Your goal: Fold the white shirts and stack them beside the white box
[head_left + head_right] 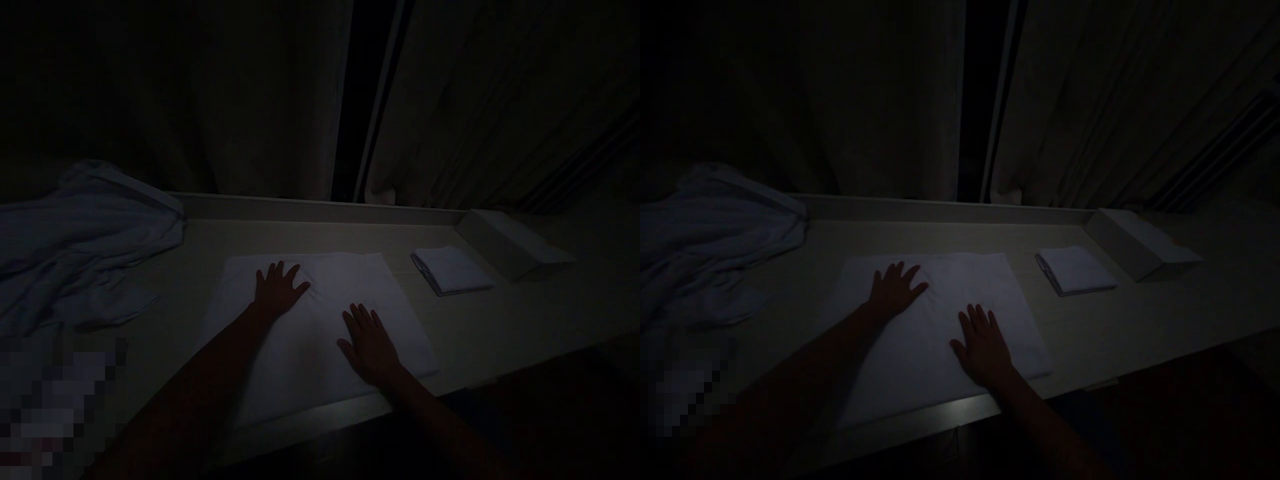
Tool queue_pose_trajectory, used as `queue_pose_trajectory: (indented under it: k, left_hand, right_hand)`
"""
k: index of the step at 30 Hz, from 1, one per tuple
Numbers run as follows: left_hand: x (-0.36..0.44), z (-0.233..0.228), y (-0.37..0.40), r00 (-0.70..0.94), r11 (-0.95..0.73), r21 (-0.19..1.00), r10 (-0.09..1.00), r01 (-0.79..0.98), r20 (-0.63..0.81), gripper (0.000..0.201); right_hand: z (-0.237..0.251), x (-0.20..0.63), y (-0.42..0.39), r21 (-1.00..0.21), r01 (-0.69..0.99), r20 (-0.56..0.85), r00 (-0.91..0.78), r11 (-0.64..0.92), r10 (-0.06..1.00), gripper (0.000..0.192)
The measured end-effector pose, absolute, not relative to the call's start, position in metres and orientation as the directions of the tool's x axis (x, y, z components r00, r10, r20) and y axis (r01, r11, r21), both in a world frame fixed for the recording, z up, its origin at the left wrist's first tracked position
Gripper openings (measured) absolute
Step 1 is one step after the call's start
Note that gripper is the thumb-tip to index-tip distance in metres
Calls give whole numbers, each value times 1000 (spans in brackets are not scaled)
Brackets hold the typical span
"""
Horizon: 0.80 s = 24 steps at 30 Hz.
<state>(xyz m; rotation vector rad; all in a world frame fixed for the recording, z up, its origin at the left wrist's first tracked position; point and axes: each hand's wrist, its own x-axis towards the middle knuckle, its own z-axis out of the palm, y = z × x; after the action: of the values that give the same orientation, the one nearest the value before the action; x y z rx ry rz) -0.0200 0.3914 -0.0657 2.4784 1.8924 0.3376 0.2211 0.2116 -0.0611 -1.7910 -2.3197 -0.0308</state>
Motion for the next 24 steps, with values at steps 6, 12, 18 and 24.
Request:
queue_pose_trajectory:
  k: [6,12,18,24]
  left_hand:
    - [10,-58,393,431,-461,136,880,877,200,78]
    - [21,-68,407,364,-387,164,919,907,153,80]
    - [-40,-63,420,267,-291,100,942,952,204,85]
    - [-111,-68,400,373,-372,-36,915,927,155,82]
  right_hand:
    - [-61,221,213,-121,957,173,-239,262,955,63]
    - [-64,222,213,-116,957,183,-244,268,952,62]
    - [-63,222,213,-104,962,156,-234,252,960,63]
    - [-60,222,212,-123,959,172,-232,254,957,63]
